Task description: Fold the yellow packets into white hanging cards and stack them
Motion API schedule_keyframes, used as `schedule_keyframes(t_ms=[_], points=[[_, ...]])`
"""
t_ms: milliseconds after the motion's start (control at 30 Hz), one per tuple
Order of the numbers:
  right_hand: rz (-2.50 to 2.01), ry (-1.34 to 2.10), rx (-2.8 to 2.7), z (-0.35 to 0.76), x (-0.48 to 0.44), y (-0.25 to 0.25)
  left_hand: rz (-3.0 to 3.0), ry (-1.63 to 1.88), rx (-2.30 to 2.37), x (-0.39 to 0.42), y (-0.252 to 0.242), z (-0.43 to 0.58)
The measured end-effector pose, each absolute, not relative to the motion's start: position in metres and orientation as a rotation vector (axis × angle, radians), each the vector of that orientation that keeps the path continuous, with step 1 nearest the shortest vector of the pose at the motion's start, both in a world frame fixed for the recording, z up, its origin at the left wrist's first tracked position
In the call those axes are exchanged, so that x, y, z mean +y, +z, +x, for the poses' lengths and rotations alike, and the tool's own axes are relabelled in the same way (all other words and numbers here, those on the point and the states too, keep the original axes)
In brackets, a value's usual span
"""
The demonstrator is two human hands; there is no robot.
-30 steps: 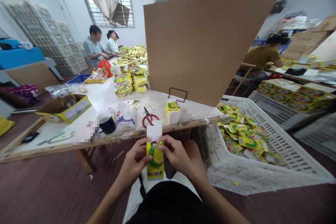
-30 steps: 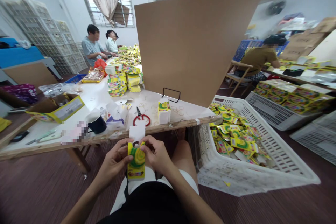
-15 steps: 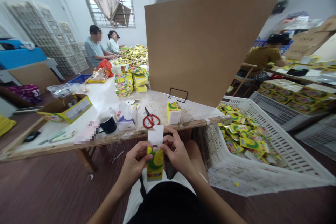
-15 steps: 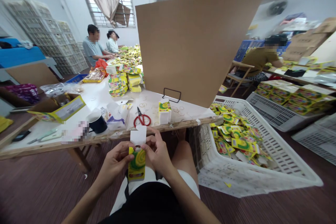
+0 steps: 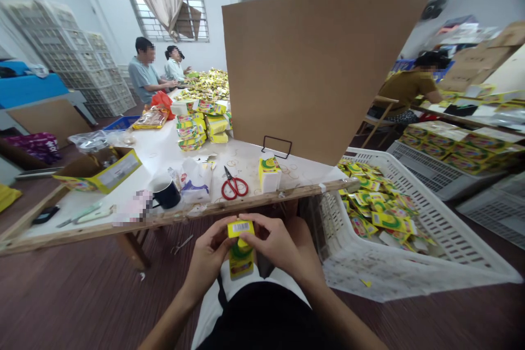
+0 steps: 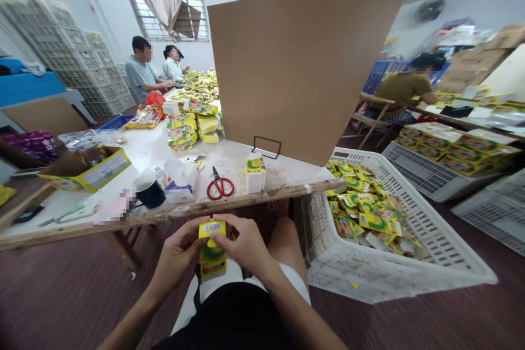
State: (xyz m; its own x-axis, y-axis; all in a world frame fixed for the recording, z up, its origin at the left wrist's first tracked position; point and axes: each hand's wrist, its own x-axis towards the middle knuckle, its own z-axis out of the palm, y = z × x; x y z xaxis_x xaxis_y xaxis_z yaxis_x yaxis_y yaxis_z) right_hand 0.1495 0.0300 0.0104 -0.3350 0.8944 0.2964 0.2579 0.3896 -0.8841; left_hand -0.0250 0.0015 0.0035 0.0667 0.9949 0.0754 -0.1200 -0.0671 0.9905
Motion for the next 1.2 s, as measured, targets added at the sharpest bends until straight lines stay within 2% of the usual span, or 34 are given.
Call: schedule_keyframes(t_ms=[100,200,567,767,900,1200], points=[[-1.071,1.012,-1.839,0.146,0.031,0.008,1.183,1.169,0.948,0.002,0.003,-0.026],[-1.128,0.901,-1.863,0.145,0.032,0.01,1.177,1.11,0.891,0.002,0.002,-0.027],[-1.224,0.829,-1.968,0.141,0.034,0.011,1.169,1.17,0.931,0.004,-0.001,-0.028],[-0.958,1.007,-1.812,0.147,0.038,0.005,1.11,1.221,0.943,0.003,0.005,-0.031],[-0.933,1.131,-1.565,0.144,0.037,-0.003,1.09,1.215,0.946,0.001,0.004,-0.027],[-0.905,1.052,-1.483,0.134,0.026,0.0,1.284,1.288,1.107,-0.001,0.006,-0.021]])
